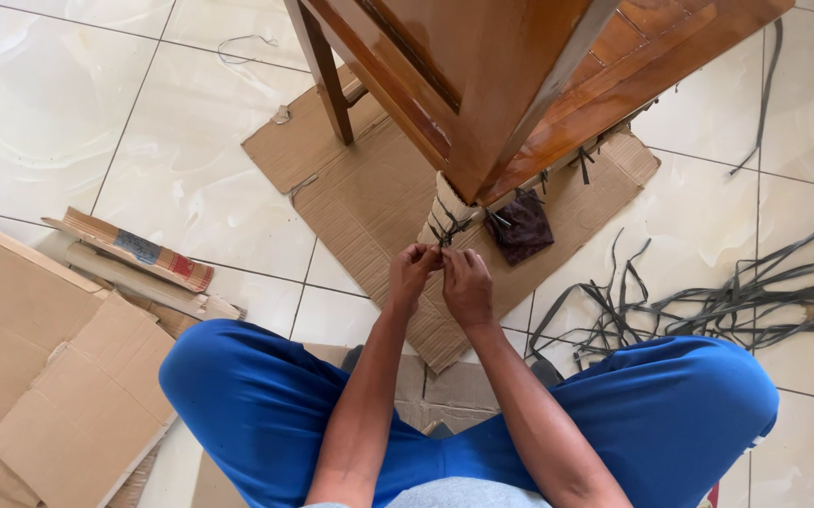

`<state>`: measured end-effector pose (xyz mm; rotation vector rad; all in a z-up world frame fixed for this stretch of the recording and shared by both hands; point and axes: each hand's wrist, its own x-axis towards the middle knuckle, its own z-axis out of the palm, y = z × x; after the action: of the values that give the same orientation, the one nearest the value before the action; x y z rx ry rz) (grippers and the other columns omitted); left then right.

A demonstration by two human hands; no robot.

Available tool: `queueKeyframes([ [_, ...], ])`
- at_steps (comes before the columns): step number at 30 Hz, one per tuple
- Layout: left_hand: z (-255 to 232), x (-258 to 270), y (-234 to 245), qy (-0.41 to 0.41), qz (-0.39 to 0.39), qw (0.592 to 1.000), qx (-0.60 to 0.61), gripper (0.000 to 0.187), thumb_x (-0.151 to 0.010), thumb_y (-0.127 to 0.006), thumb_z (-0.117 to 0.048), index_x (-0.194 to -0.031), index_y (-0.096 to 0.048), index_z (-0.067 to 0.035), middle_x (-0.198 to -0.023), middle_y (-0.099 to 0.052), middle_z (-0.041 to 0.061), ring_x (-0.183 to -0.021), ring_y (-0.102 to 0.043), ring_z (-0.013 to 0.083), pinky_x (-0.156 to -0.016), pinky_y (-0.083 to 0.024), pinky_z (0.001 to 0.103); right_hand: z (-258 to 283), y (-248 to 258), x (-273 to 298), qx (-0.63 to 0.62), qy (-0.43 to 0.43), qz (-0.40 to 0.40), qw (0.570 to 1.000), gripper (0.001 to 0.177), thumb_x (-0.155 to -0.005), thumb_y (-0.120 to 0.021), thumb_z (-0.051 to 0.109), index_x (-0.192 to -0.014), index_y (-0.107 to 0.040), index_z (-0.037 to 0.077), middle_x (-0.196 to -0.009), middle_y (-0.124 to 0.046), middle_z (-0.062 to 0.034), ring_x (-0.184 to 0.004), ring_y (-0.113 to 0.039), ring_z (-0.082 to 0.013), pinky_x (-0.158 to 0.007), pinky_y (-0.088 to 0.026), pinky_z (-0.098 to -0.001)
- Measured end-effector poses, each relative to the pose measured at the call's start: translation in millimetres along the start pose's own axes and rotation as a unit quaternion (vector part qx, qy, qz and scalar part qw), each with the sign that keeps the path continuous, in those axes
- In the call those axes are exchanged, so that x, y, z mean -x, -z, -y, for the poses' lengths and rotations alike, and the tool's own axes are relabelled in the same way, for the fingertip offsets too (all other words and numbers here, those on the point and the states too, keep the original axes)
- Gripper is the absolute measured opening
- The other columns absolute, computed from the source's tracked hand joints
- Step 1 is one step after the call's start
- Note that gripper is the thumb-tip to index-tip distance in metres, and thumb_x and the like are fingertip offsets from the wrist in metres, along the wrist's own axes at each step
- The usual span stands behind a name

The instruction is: Wrapping wooden chair legs with protective cardboard and tying them with plastic straps.

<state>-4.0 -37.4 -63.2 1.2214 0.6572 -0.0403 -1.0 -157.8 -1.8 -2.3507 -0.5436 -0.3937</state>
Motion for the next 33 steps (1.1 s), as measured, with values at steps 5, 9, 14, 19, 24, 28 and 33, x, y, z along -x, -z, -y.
queueKeyframes([
  [5, -6, 8, 6, -0.03, 0.003, 0.999, -0.017, 0.023, -0.088, -0.078, -0.015, -0.108, -0.072, -0.006, -0.089, -0.074, 0.009, -0.082, -0.074, 0.0164, -0.073, -0.055, 0.027, -8, -6, 2, -0.025, -0.005, 0.037, 0.999, 0.014, -0.099, -0.058, 0.014, -0.108, -0.068, 0.018, -0.087, -0.056, -0.0066, -0.083, -0.065, -0.0335, -0.072, -0.056, -0.0436],
  [9, -13, 19, 7, -0.147, 0.023, 0.979, -0.139, 0.035, -0.083, -0.076, 0.001, -0.115, -0.075, -0.012, -0.097, -0.079, 0.013, -0.095, -0.076, 0.0244, -0.087, -0.059, 0.036, -6, -4, 0, -0.05, -0.03, 0.059, 0.997, 0.016, -0.095, -0.059, 0.011, -0.107, -0.067, 0.016, -0.088, -0.058, -0.0093, -0.084, -0.066, -0.0371, -0.073, -0.056, -0.046],
  [14, -22, 29, 5, -0.217, -0.047, 0.942, -0.252, 0.02, -0.086, -0.08, -0.014, -0.104, -0.08, -0.021, -0.092, -0.081, 0.006, -0.092, -0.078, 0.024, -0.083, -0.06, 0.038, -3, 1, -2, -0.083, -0.063, 0.071, 0.992, 0.016, -0.093, -0.062, 0.009, -0.106, -0.069, 0.015, -0.089, -0.061, -0.0106, -0.084, -0.068, -0.0383, -0.071, -0.057, -0.0467],
  [19, -6, 24, 4, -0.22, -0.085, 0.924, -0.3, 0.012, -0.088, -0.079, -0.022, -0.1, -0.08, -0.023, -0.087, -0.08, 0.002, -0.088, -0.078, 0.0225, -0.08, -0.059, 0.039, 4, 13, -5, -0.101, -0.085, 0.076, 0.988, 0.017, -0.093, -0.065, 0.008, -0.107, -0.073, 0.015, -0.088, -0.065, -0.0101, -0.083, -0.071, -0.0346, -0.068, -0.059, -0.0422],
  [24, -10, 23, -3, -0.229, -0.114, 0.926, -0.278, 0.013, -0.082, -0.08, -0.018, -0.094, -0.078, -0.02, -0.084, -0.079, 0.005, -0.088, -0.077, 0.0266, -0.079, -0.058, 0.043, -20, 0, -1, -0.062, -0.175, 0.091, 0.979, 0.011, -0.091, -0.077, 0.029, -0.096, -0.075, 0.019, -0.08, -0.074, -0.0067, -0.08, -0.074, -0.0267, -0.071, -0.059, -0.0417],
  [28, -12, 24, -6, -0.23, -0.124, 0.923, -0.284, 0.012, -0.082, -0.079, -0.016, -0.094, -0.077, -0.018, -0.084, -0.078, 0.008, -0.089, -0.077, 0.0291, -0.079, -0.058, 0.045, -29, -8, -12, -0.251, -0.397, 0.139, 0.872, 0.011, -0.09, -0.072, 0.026, -0.085, -0.074, 0.017, -0.059, -0.065, 0.0005, -0.054, -0.063, -0.0118, -0.055, -0.053, -0.0303],
  [33, -6, 16, -8, -0.173, -0.139, 0.927, -0.302, 0.011, -0.084, -0.078, -0.021, -0.095, -0.076, -0.02, -0.087, -0.078, 0.006, -0.093, -0.075, 0.0304, -0.08, -0.055, 0.046, -32, -3, -29, -0.494, -0.493, 0.076, 0.712, 0.009, -0.09, -0.076, 0.014, -0.086, -0.069, 0.01, -0.075, -0.064, -0.0039, -0.062, -0.059, -0.0079, -0.058, -0.053, -0.0187],
])
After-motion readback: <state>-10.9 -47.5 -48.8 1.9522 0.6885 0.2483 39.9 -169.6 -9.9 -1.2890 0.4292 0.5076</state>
